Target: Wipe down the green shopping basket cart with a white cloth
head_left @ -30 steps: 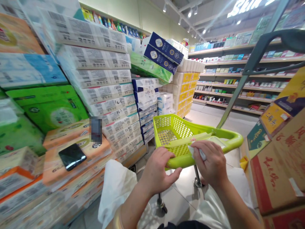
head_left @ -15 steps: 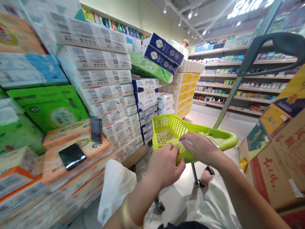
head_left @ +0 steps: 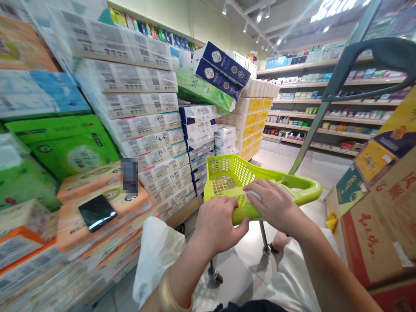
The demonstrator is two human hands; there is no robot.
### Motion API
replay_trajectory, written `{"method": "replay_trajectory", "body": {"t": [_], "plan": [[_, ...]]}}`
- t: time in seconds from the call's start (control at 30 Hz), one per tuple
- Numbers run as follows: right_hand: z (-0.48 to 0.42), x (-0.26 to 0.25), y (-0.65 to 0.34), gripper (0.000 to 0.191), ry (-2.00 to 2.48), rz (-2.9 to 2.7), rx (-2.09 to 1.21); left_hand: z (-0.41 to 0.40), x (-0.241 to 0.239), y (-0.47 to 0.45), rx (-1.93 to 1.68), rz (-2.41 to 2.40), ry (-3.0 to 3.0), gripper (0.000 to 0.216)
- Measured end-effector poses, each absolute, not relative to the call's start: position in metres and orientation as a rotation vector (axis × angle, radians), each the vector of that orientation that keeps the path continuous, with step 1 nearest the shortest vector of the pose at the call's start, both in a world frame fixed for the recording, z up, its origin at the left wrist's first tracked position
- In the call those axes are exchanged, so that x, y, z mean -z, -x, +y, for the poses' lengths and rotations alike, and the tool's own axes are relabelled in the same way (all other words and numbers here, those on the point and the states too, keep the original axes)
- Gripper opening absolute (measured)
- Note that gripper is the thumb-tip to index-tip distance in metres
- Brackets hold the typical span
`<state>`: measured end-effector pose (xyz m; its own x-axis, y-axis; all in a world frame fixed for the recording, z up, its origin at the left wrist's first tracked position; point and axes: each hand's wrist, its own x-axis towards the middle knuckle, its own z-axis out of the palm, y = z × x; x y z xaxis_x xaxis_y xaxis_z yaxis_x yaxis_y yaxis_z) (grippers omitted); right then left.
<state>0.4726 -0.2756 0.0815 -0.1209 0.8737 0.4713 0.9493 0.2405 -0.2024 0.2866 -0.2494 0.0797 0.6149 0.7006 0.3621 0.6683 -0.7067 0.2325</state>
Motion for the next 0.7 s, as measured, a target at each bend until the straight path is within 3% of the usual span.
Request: {"method": "replay_trajectory", "body": {"t": [0.23, 0.43, 0.7], "plan": [[-0.291, -0.057, -0.484, 0.028, 1.773, -1.544, 0.481, -0.249, -0.079, -0.282, -0.682, 1.176, -2.79, 0.027], [-0.297, -0.043, -0.432, 0.021, 1.489, -1.645, 0.476, -0.245, -0.074, -0.28, -0.73, 1.147, -2.833, 0.024], [-0.292, -0.035, -0.467, 0.02, 1.499, -1.356, 0.552, -0.243, -0.072, -0.276, -0.725, 1.092, -2.89, 0.025]]}}
